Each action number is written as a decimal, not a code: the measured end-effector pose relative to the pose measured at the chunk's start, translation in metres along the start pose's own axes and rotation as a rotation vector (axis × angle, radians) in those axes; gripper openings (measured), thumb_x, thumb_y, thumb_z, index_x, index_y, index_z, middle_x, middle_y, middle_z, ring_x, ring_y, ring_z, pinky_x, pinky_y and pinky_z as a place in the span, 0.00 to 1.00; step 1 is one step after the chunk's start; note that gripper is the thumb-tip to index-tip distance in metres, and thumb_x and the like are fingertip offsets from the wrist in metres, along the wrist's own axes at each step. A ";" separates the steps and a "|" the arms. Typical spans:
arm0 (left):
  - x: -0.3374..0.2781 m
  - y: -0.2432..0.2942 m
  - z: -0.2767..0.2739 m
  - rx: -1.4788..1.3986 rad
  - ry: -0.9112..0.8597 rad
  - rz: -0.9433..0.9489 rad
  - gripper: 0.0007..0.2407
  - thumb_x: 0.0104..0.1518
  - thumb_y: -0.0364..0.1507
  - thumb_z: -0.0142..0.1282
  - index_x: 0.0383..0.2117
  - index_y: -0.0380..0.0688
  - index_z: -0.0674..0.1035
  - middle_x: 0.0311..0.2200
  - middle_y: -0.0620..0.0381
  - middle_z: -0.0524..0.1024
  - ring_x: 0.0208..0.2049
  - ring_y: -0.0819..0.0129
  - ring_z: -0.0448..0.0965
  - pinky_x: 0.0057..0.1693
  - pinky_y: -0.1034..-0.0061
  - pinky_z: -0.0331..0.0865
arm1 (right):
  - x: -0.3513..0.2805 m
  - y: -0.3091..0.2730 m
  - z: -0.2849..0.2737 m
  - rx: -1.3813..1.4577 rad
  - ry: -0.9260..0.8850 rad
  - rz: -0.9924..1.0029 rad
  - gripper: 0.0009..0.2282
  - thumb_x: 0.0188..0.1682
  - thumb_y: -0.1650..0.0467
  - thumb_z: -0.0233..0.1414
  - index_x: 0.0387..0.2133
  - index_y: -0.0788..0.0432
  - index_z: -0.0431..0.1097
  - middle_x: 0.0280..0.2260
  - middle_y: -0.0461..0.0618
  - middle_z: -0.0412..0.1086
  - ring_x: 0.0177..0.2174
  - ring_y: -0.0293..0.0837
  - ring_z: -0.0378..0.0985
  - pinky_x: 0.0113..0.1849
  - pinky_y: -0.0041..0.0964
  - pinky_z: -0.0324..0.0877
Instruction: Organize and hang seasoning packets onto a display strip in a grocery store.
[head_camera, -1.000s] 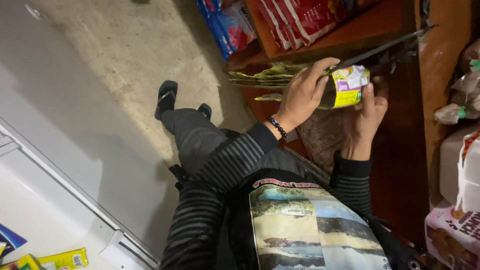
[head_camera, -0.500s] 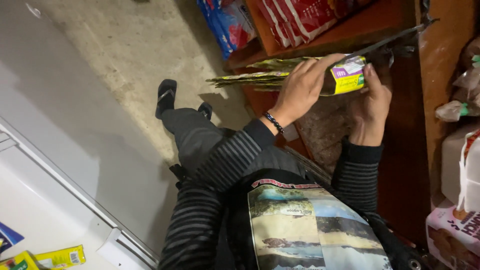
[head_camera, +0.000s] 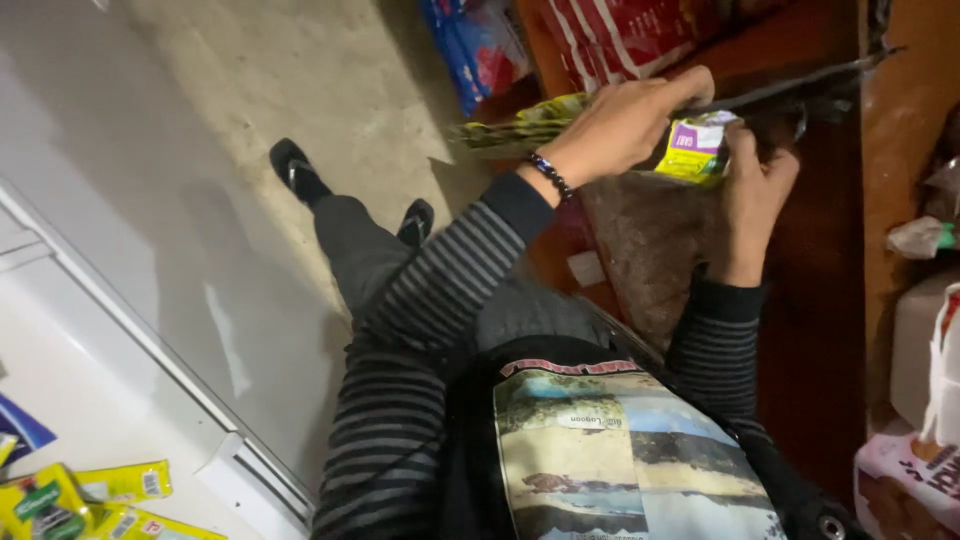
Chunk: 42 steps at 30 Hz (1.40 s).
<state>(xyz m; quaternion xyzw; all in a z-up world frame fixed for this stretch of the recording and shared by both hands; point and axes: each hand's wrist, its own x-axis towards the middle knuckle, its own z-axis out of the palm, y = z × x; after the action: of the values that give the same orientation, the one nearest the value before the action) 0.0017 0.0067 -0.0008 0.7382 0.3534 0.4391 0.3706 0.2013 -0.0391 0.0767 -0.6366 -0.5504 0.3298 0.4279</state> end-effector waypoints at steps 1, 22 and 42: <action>0.002 -0.006 0.001 0.007 0.000 0.001 0.16 0.68 0.19 0.48 0.57 0.58 0.69 0.40 0.57 0.79 0.31 0.59 0.79 0.38 0.59 0.70 | 0.001 0.001 0.001 0.006 -0.001 -0.003 0.08 0.60 0.73 0.56 0.46 0.69 0.73 0.42 0.46 0.72 0.39 0.35 0.70 0.44 0.31 0.68; 0.009 -0.006 -0.002 -0.302 0.079 -0.218 0.13 0.64 0.31 0.56 0.54 0.53 0.78 0.51 0.61 0.82 0.50 0.64 0.85 0.57 0.68 0.79 | -0.005 0.033 0.005 -0.087 0.084 -0.238 0.04 0.63 0.75 0.55 0.46 0.66 0.73 0.39 0.44 0.73 0.38 0.34 0.70 0.44 0.29 0.68; 0.011 0.015 -0.035 0.049 -0.052 -0.175 0.15 0.56 0.34 0.68 0.48 0.47 0.81 0.40 0.47 0.75 0.46 0.53 0.77 0.54 0.62 0.71 | -0.011 -0.005 0.013 0.109 -0.265 -0.075 0.23 0.48 0.72 0.66 0.56 0.62 0.67 0.53 0.49 0.72 0.52 0.42 0.74 0.56 0.40 0.70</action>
<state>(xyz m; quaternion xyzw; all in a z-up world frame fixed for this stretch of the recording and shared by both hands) -0.0228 0.0172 0.0284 0.7242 0.4176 0.3772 0.3985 0.1861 -0.0471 0.0756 -0.5421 -0.6068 0.4243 0.3975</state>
